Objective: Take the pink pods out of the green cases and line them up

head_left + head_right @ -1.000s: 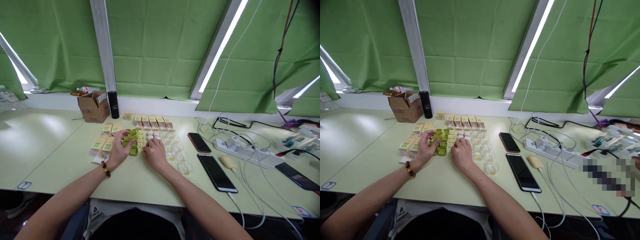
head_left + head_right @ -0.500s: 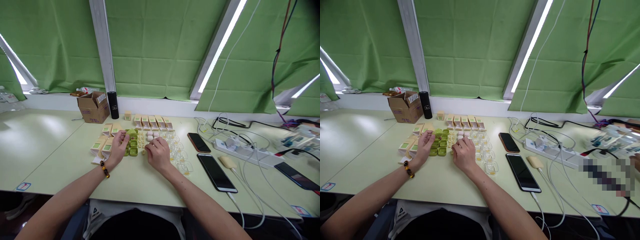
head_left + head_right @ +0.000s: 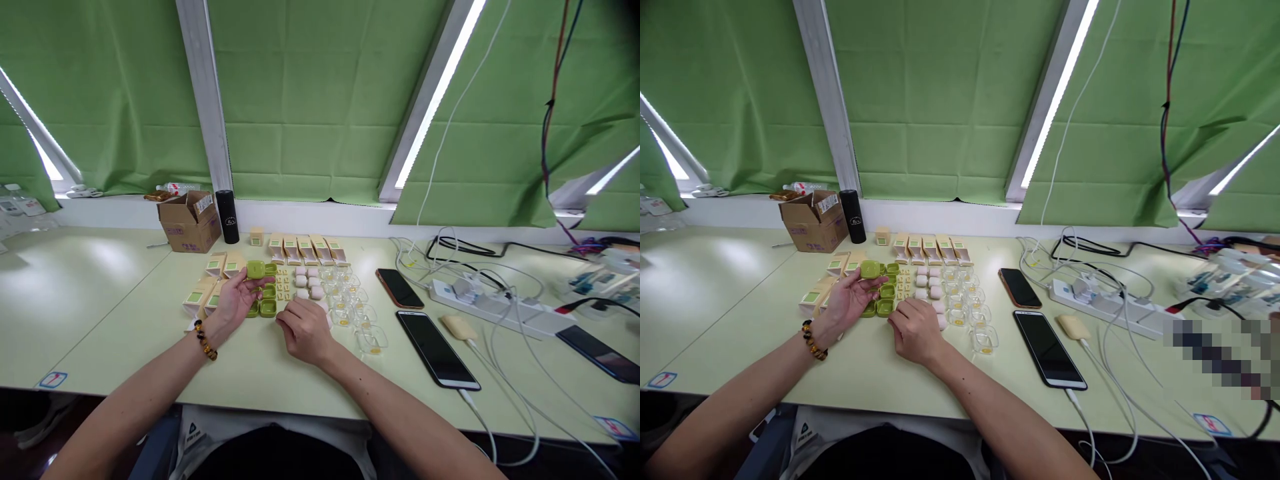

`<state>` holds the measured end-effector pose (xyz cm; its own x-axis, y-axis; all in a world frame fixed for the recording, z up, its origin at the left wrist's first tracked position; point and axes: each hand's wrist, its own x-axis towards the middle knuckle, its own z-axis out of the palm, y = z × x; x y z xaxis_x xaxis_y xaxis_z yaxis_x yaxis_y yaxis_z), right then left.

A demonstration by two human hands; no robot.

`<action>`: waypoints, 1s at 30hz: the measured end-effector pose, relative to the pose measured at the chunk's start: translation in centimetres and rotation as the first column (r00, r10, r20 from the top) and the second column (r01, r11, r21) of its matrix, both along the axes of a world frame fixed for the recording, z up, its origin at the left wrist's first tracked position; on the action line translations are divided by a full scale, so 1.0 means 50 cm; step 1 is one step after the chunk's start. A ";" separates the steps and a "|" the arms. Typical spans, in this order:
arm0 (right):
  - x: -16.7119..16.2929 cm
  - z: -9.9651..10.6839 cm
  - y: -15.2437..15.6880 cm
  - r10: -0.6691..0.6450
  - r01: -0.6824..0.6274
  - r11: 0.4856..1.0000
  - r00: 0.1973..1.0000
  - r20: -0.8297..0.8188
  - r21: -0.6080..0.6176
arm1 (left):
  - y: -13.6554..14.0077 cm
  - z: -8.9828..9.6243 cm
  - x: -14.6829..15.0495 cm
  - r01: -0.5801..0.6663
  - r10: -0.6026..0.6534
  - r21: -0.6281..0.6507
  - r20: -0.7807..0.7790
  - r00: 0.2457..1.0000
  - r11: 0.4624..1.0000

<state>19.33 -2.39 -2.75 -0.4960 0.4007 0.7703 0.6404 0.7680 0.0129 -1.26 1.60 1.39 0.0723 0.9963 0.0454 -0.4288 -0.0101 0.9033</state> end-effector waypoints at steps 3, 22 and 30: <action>0.008 0.000 0.010 -0.097 0.107 0.991 0.987 0.126 -0.078 | -0.004 0.017 -0.005 -0.028 0.029 -0.006 0.031 0.999 1.000; 0.014 -0.010 0.046 -0.256 0.342 0.923 0.888 0.382 -0.178 | -0.140 -0.044 -0.051 0.507 0.549 0.497 -0.834 0.054 0.704; 0.020 -0.011 0.057 -0.304 0.379 0.909 0.888 0.346 -0.176 | -0.149 -0.067 -0.037 0.526 0.644 0.537 -0.765 -0.026 0.659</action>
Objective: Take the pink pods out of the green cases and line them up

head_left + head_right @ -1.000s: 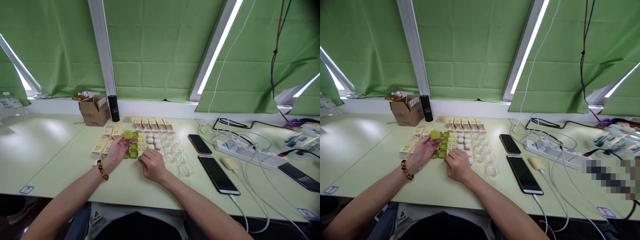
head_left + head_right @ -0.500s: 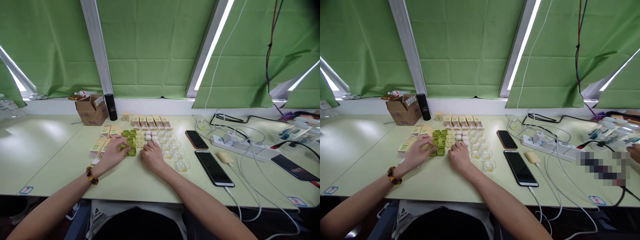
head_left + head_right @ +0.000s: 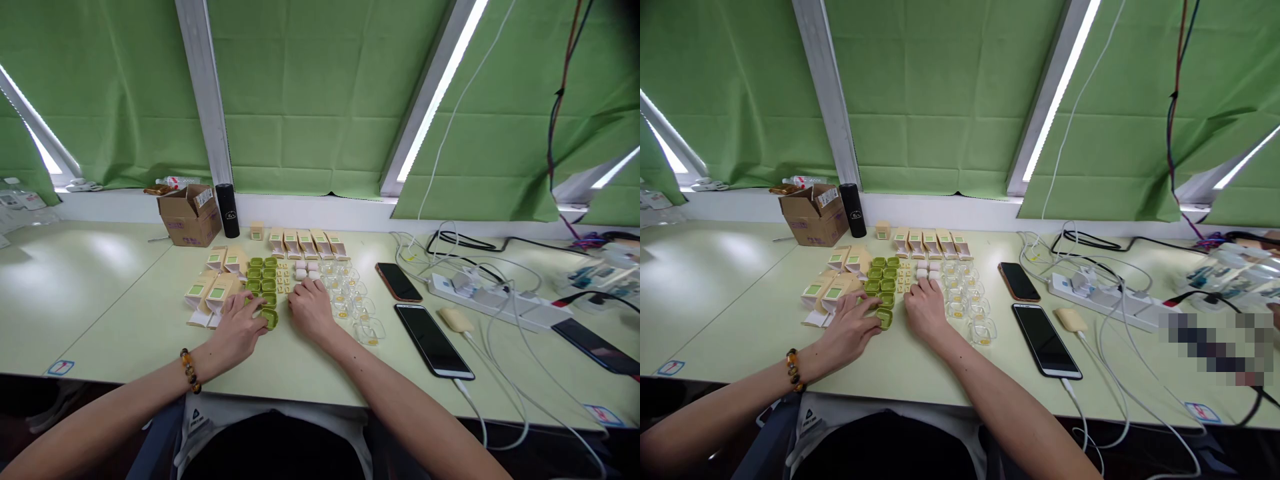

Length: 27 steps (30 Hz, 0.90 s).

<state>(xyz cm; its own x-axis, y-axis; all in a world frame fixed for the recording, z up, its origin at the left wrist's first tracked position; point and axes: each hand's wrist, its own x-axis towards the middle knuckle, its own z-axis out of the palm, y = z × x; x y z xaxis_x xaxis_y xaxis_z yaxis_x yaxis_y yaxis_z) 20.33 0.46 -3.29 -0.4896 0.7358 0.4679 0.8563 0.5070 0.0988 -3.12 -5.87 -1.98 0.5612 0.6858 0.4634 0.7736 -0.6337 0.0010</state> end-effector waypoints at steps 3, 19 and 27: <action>0.002 -0.001 0.003 -0.015 0.015 1.000 1.000 -0.014 0.017 | 0.000 -0.004 0.003 -0.019 0.019 -0.002 -0.004 1.000 1.000; 0.024 0.037 0.001 0.131 0.000 0.933 0.931 -0.340 0.360 | 0.003 -0.005 -0.002 -0.034 0.034 -0.032 -0.001 0.999 0.999; 0.019 0.037 -0.022 0.237 -0.100 0.944 0.868 -0.436 0.314 | 0.004 -0.006 -0.005 -0.024 0.024 -0.001 -0.020 1.000 1.000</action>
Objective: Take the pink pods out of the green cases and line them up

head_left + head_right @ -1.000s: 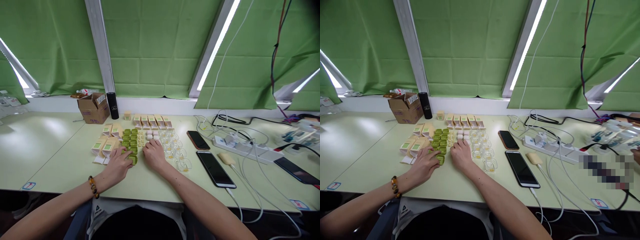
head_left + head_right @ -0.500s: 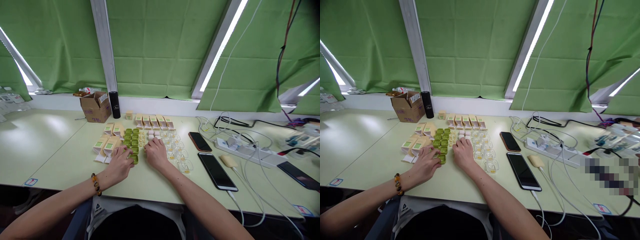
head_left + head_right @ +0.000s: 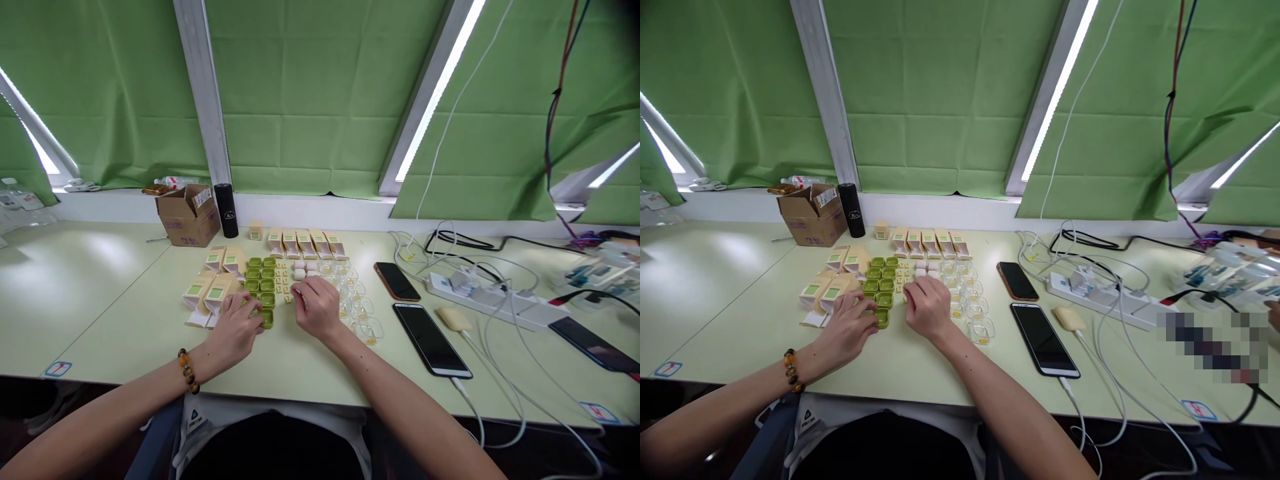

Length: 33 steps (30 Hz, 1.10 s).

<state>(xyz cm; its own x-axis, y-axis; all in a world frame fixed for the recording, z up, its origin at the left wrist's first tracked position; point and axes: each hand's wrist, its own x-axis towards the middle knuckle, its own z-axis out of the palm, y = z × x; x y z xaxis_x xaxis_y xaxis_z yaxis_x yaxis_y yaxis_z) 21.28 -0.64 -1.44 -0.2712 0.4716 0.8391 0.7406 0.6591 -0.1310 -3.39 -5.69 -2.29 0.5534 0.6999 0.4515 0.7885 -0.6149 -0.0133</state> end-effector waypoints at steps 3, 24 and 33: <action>-0.014 -0.012 -0.014 0.078 -0.079 0.996 0.997 0.020 0.032 | -0.004 0.014 -0.003 -0.006 0.006 0.019 0.017 1.000 1.000; -0.068 -0.033 -0.074 0.516 -0.577 0.811 0.783 0.347 0.096 | 0.452 0.184 0.000 -0.367 0.398 -0.235 0.100 0.912 0.900; -0.073 -0.032 -0.071 0.505 -0.588 0.801 0.764 0.401 0.112 | 0.521 0.160 0.067 -0.275 0.332 -0.264 0.202 0.921 0.924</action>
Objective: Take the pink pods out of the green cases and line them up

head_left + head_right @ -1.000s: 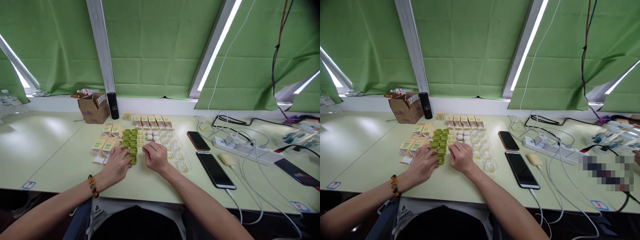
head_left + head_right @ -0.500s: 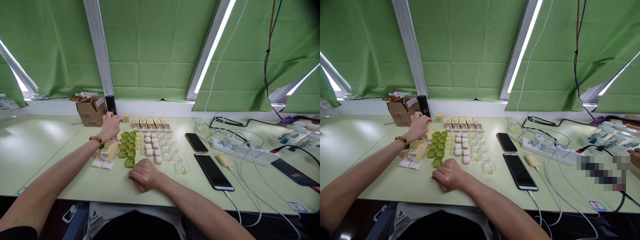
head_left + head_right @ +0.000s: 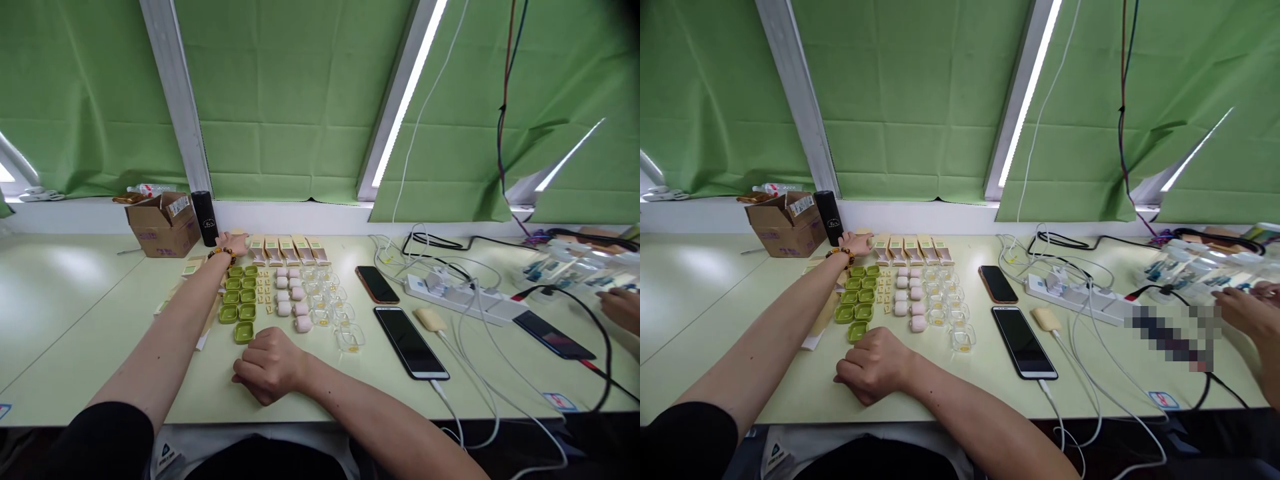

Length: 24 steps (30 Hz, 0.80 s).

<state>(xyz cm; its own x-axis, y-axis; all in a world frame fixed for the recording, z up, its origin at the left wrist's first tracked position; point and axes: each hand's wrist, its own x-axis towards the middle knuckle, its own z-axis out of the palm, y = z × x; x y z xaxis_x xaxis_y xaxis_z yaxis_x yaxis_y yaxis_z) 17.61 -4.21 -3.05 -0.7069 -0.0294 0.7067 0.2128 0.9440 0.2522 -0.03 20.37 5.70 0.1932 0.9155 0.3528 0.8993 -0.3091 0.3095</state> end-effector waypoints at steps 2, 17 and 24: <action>-0.003 -0.001 0.001 0.011 -0.011 1.000 1.000 -0.023 0.008 | 0.003 0.001 0.005 0.007 -0.007 -0.006 0.012 1.000 1.000; 0.032 0.032 0.009 -0.071 0.075 0.997 0.989 -0.129 0.021 | -0.003 0.009 -0.024 -0.045 0.049 -0.050 0.080 0.996 0.998; 0.053 0.044 0.029 -0.146 0.079 0.982 0.889 -0.434 -0.170 | -0.160 0.059 -0.026 0.146 -0.241 0.289 0.326 0.914 0.946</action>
<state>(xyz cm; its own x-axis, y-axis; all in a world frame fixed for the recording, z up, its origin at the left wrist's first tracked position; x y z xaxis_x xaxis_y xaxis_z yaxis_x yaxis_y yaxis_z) 20.28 -2.77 -0.87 -0.3123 0.1570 0.9369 0.3772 0.9257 -0.0294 -1.35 12.35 8.66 0.1773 0.7432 0.6451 0.6597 -0.5762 0.4826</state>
